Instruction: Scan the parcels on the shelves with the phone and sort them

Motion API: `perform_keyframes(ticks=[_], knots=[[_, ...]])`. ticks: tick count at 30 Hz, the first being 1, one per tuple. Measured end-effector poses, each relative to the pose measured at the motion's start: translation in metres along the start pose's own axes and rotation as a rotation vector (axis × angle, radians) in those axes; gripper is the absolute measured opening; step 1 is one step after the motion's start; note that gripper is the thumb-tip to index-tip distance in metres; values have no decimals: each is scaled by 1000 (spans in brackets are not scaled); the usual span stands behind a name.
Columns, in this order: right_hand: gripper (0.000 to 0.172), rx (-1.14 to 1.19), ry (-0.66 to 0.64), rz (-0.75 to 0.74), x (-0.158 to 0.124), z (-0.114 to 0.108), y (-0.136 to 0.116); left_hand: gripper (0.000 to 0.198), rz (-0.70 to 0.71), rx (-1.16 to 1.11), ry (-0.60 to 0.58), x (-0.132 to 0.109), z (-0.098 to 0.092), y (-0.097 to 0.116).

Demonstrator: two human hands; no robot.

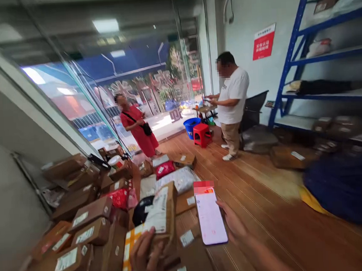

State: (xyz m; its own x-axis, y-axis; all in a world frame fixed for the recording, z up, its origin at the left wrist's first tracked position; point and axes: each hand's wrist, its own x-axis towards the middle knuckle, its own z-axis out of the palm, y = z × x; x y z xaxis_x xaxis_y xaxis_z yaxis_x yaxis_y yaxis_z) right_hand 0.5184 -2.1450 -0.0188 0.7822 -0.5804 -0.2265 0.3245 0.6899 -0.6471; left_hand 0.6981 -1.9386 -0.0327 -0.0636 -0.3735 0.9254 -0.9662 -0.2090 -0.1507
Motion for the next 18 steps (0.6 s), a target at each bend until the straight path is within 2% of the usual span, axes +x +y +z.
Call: perform_keyframes(ticks=[4, 8, 11, 13, 14, 16, 18], knots=[[35, 9, 67, -15, 7, 3, -2, 34, -9, -50, -8, -2, -8, -8], [33, -8, 60, -37, 7, 2, -3, 35, 46, -31, -13, 2, -14, -11], [38, -24, 64, -30, 4, 3, -1, 23, 59, -28, 50, -1, -13, -11], [40, -35, 73, -5, 2, 3, 2, 10, 20, 3, 41, -5, -12, -10], [40, -37, 84, 13, 1, 2, 4, 10, 8, 31, 23, -6, -12, -9], [37, -35, 103, 65, -2, 0, 9, 17, 44, 91, -22, -6, -15, -6], [31, -22, 108, 134, -6, -3, 11, 33, 175, 132, -41, -3, -18, -4]])
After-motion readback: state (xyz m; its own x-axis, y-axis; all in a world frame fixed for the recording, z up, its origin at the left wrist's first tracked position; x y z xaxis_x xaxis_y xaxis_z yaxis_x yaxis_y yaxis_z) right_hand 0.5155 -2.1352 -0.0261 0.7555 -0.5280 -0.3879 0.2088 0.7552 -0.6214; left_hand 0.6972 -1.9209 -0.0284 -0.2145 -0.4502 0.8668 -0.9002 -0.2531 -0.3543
